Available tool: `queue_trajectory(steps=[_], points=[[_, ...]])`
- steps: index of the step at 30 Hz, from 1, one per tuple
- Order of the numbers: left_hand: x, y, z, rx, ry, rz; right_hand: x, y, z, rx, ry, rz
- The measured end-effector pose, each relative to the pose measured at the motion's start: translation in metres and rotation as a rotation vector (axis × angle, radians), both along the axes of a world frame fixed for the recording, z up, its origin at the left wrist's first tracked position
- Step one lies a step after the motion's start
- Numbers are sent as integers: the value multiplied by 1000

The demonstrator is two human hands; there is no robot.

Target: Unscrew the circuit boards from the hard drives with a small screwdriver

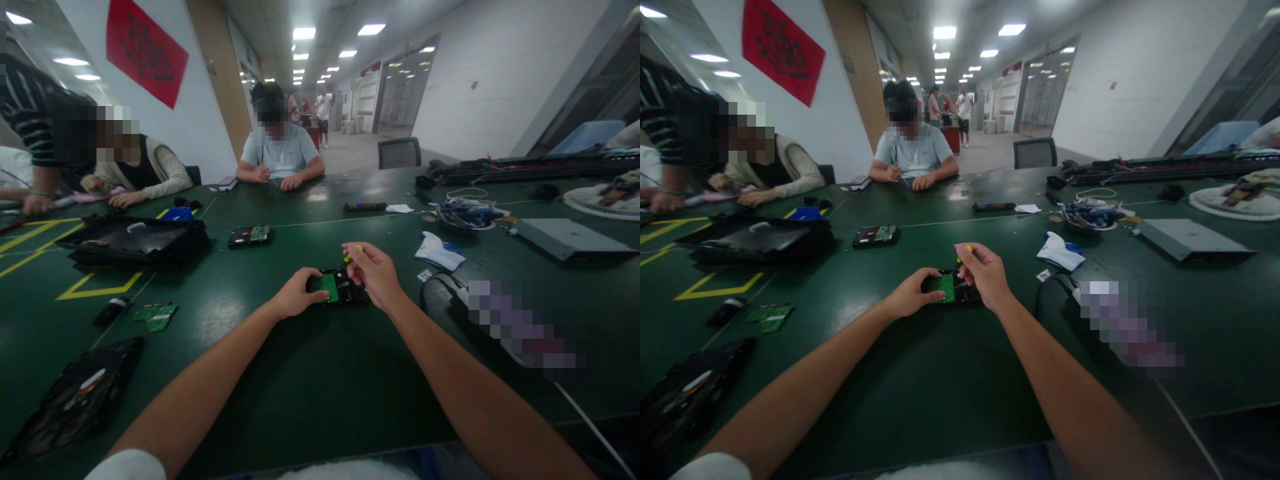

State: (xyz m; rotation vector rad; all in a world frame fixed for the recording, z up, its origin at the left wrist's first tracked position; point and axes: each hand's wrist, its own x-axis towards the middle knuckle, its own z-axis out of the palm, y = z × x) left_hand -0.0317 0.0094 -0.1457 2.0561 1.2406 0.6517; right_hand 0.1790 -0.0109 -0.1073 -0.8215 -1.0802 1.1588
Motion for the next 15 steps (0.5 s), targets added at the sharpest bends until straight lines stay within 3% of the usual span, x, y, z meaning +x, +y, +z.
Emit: queue_trajectory(steps=[8,15], points=[[-1,1,-1,-1,4,5,1,1,-1,-3,73,60],[0,0,2,-2,15,7,1,1,-1,11,49,17]])
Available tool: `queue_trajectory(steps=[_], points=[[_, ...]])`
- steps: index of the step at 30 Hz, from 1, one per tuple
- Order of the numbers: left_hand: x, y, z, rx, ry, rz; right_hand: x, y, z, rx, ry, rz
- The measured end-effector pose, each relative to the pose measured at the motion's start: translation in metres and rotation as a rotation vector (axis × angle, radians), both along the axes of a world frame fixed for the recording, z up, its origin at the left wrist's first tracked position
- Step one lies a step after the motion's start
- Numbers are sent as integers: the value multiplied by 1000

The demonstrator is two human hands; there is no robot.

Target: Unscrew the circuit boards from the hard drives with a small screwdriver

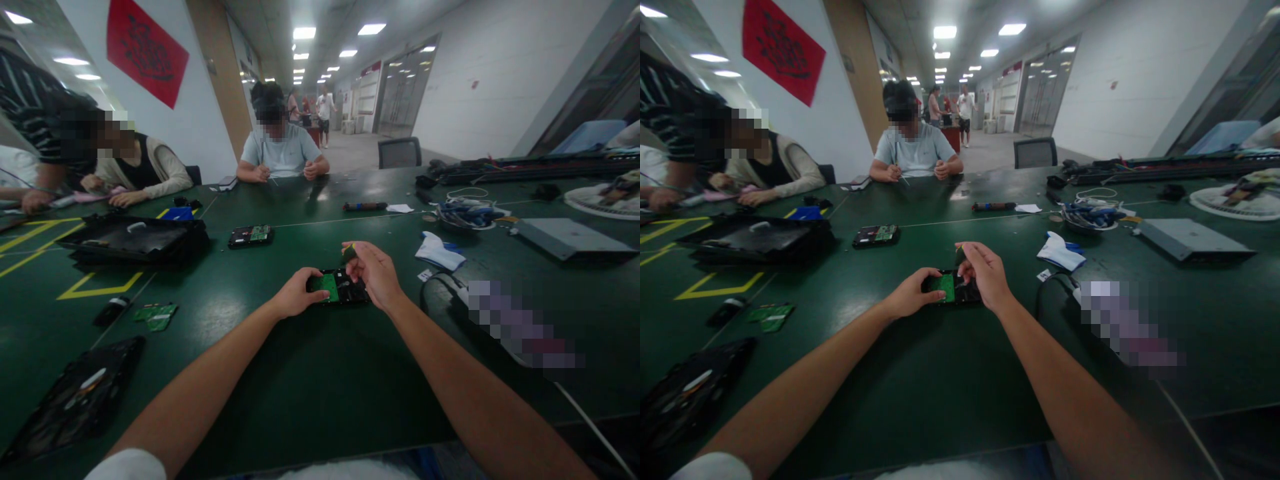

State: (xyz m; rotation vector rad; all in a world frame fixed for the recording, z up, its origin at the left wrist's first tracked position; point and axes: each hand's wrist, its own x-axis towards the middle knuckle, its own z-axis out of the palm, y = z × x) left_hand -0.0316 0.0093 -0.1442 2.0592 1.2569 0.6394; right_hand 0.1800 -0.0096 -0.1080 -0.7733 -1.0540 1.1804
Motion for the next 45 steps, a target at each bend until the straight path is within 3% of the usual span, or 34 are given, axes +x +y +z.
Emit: queue_trajectory(steps=[14,23,45], points=[[1,0,0,-1,-7,-5,-1,0,-3,-8,-41,8],[0,1,-1,2,-2,-5,-1,1,-4,-25,29,87],[1,0,-2,12,4,-2,-1,-1,-3,-2,6,67]])
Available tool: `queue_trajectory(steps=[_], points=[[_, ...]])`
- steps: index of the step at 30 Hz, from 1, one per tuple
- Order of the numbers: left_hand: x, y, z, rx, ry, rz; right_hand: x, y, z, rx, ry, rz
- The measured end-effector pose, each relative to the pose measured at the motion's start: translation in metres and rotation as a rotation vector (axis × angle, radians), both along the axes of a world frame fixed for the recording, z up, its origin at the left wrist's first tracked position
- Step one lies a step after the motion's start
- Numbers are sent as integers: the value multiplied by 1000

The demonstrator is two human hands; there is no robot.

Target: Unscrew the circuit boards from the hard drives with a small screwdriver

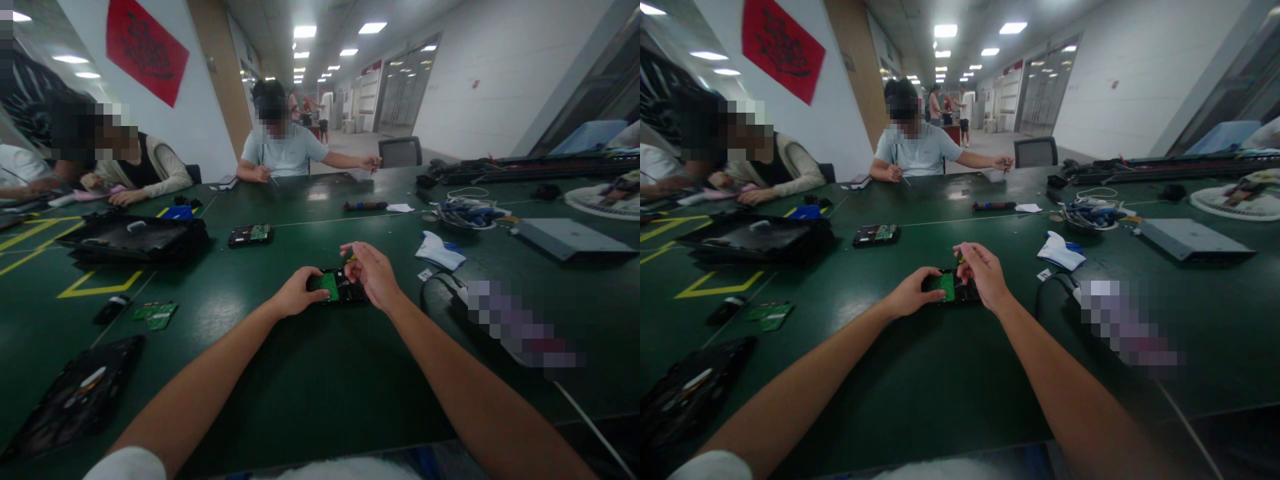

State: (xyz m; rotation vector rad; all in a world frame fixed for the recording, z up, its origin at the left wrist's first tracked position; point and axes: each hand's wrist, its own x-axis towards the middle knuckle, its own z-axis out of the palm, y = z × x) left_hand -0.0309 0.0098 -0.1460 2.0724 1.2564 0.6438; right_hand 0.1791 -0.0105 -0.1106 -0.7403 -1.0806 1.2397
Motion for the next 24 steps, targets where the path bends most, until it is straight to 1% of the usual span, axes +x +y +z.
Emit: queue_trajectory(steps=[16,24], points=[[-1,-2,3,-14,-4,-4,2,1,-2,22,-68,3],[-1,-1,1,-9,5,4,4,2,-6,54,-122,7]])
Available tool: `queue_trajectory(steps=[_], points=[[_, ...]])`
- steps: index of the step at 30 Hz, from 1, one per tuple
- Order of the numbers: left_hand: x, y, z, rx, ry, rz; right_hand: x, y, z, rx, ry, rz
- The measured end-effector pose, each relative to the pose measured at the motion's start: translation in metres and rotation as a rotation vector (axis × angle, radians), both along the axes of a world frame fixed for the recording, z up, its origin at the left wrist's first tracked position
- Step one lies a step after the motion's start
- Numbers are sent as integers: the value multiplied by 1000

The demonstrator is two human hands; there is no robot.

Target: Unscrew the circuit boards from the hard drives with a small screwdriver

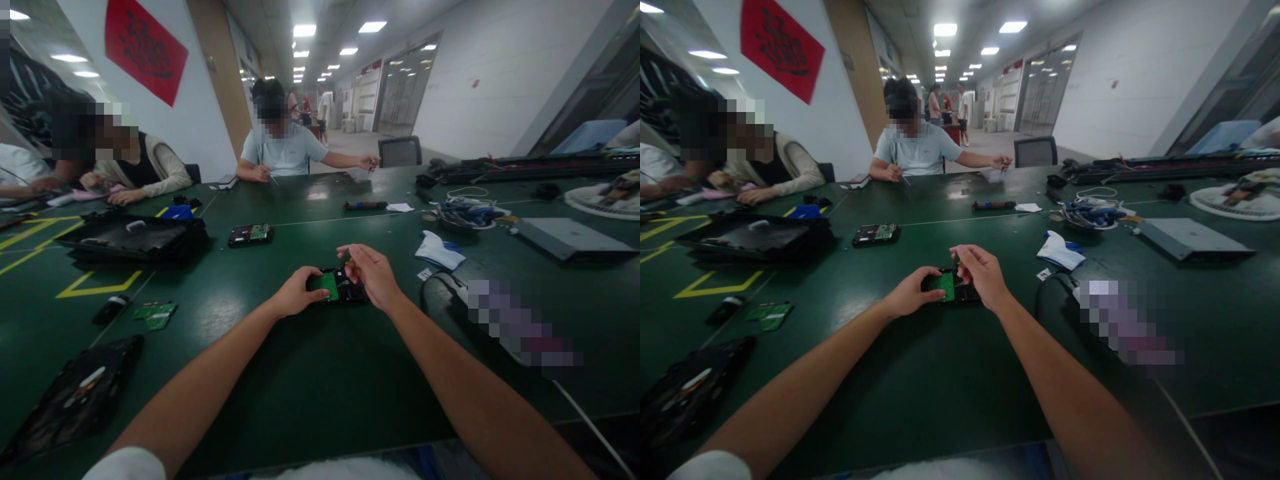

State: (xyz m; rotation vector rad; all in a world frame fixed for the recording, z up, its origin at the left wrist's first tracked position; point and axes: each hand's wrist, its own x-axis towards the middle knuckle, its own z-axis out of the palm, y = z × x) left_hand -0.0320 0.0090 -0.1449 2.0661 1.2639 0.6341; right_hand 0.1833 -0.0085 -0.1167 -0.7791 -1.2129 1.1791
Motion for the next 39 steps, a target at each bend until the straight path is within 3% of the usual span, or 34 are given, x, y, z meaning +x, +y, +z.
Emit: queue_trajectory(steps=[9,39], points=[[2,-2,5,-25,5,14,0,1,0,-12,3,-2],[0,2,-3,22,-16,-14,-4,-2,5,-60,88,34]])
